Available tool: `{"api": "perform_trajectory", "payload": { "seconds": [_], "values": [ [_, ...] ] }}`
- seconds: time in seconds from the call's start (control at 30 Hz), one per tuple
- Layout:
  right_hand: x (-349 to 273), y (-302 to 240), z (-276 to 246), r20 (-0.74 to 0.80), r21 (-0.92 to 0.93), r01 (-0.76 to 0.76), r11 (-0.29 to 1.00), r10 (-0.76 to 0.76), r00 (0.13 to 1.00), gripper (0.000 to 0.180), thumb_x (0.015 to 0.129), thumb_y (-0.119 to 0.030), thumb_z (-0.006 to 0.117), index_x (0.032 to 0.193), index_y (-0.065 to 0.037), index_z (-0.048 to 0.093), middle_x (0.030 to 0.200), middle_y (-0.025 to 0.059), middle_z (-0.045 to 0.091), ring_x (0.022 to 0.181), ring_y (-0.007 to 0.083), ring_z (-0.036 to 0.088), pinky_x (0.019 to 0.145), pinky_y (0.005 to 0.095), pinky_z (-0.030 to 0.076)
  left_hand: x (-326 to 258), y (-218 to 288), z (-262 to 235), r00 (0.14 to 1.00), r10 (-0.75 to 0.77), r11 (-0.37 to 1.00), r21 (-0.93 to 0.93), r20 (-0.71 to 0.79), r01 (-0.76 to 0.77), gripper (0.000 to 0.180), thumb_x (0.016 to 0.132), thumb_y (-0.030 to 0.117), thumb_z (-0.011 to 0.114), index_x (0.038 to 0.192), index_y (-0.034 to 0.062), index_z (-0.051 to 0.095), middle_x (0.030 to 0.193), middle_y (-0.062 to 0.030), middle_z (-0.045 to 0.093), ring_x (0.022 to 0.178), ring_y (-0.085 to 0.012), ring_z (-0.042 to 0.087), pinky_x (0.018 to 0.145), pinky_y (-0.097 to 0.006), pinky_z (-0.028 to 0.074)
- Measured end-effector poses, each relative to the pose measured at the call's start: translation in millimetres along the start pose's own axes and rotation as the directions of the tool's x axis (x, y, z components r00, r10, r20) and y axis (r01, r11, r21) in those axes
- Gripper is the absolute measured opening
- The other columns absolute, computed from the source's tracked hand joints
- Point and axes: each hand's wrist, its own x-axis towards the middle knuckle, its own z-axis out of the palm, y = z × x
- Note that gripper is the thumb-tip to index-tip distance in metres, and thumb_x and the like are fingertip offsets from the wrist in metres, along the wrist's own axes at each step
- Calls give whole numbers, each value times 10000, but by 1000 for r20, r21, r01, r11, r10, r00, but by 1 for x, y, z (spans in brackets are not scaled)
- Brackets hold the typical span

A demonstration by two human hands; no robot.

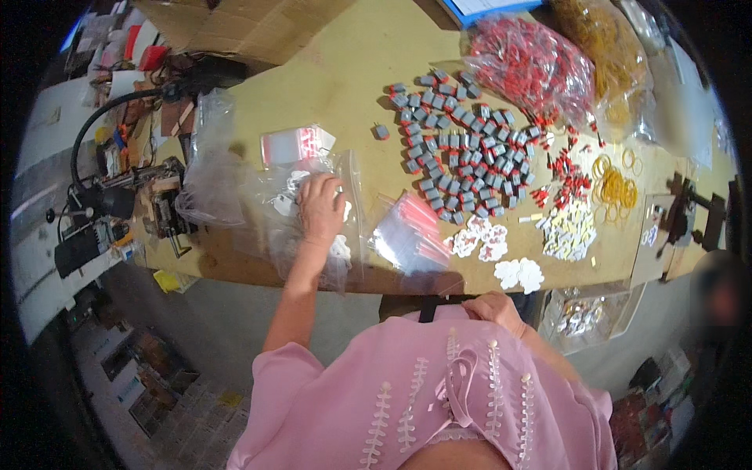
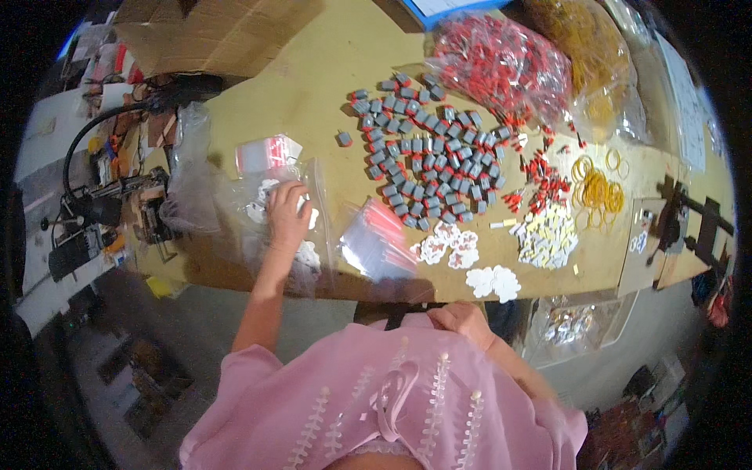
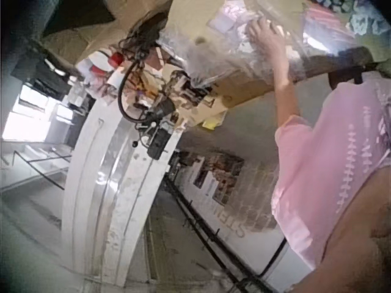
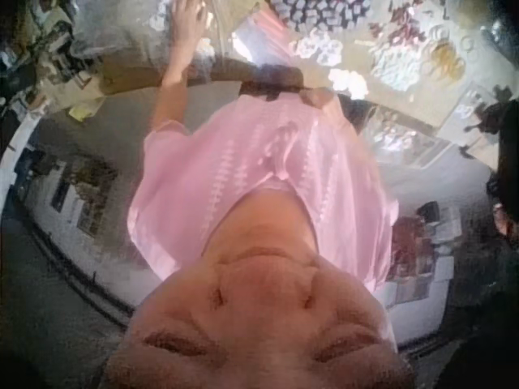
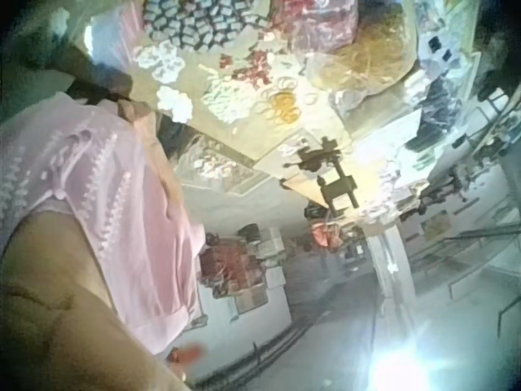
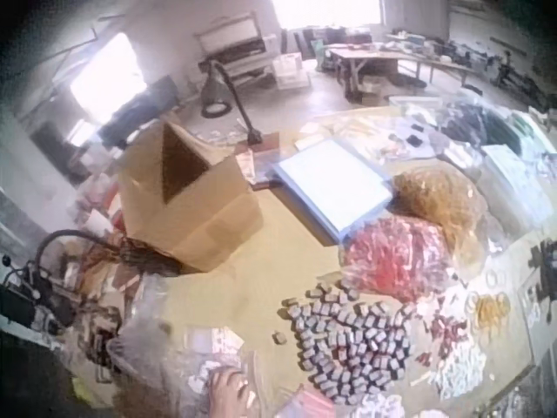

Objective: The person empties a box of small gray and red components onto a table, then repeatedly picks up a white cutout, a small rectangular piece, and a yellow rubber band, wraps the band around the pieces, and places the assembled unit into a basket. The person also handles a clear plastic bag containing additional white cutouts.

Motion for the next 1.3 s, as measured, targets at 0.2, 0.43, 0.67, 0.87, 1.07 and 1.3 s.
{"api": "perform_trajectory", "payload": {
  "seconds": [0.2, 0.43, 0.67, 0.87, 1.07, 1.3],
  "values": [
    [-16, -5, 17, 213, 231, -241, 943, 192, 958, 222, 948, -226, 662, 1083, -51, 679, 935, 122, 687, 890, 325, 682, 770, 445, 549, 7, -2, 10, 990, 141, 979, 153, -31, -135, 489, 856, 82, 703, 1325, 44, 573, 1396, -177, 540, 1316, -395, 495, 1117, -507, 391],
    [-72, -2, 57, 248, 352, -304, 885, 225, 942, 363, 1032, -246, 536, 1329, -60, 631, 1204, 177, 670, 1150, 357, 628, 1019, 446, 479, 13, 8, 0, 989, 140, 975, 170, 49, -146, 421, 907, 67, 639, 1324, 50, 583, 1407, -179, 548, 1320, -391, 503, 1102, -511, 399],
    [-91, 10, 47, 390, 332, -676, 658, 557, 733, 374, 1048, -354, 495, 1203, -74, 689, 1179, 196, 680, 1113, 390, 639, 969, 468, 509, -65, 146, 14, 911, 401, 874, -335, 93, -351, 253, 887, 41, 655, 1134, 39, 713, 1180, -167, 672, 1091, -370, 611, 992, -496, 461],
    [-136, 53, 43, 301, 104, -542, 834, 493, 816, 347, 1015, -344, 537, 1202, -104, 703, 1159, 171, 680, 1099, 376, 630, 985, 469, 498, -139, 194, 91, 819, 562, 825, -150, 119, -545, 365, 849, 203, 730, 1211, 157, 705, 1326, -64, 617, 1299, -282, 543, 1127, -502, 390],
    [-186, 120, 26, 239, -101, -476, 874, 486, 841, 393, 961, -327, 608, 1273, -99, 680, 1381, 143, 596, 1315, 334, 519, 1131, 465, 392, -140, 155, 133, 862, 503, 856, 101, 60, -507, 392, 944, 261, 642, 1308, 115, 633, 1385, -82, 582, 1351, -313, 504, 1182, -544, 313],
    [-224, 198, 12, 314, -45, -482, 875, 470, 825, 511, 882, -332, 635, 1338, -102, 630, 1428, 182, 573, 1338, 385, 514, 1141, 493, 390, -149, 159, 127, 874, 476, 865, 124, 103, -486, 359, 1072, 281, 445, 1313, 70, 609, 1373, -132, 579, 1341, -346, 505, 1149, -571, 332]
  ]
}}
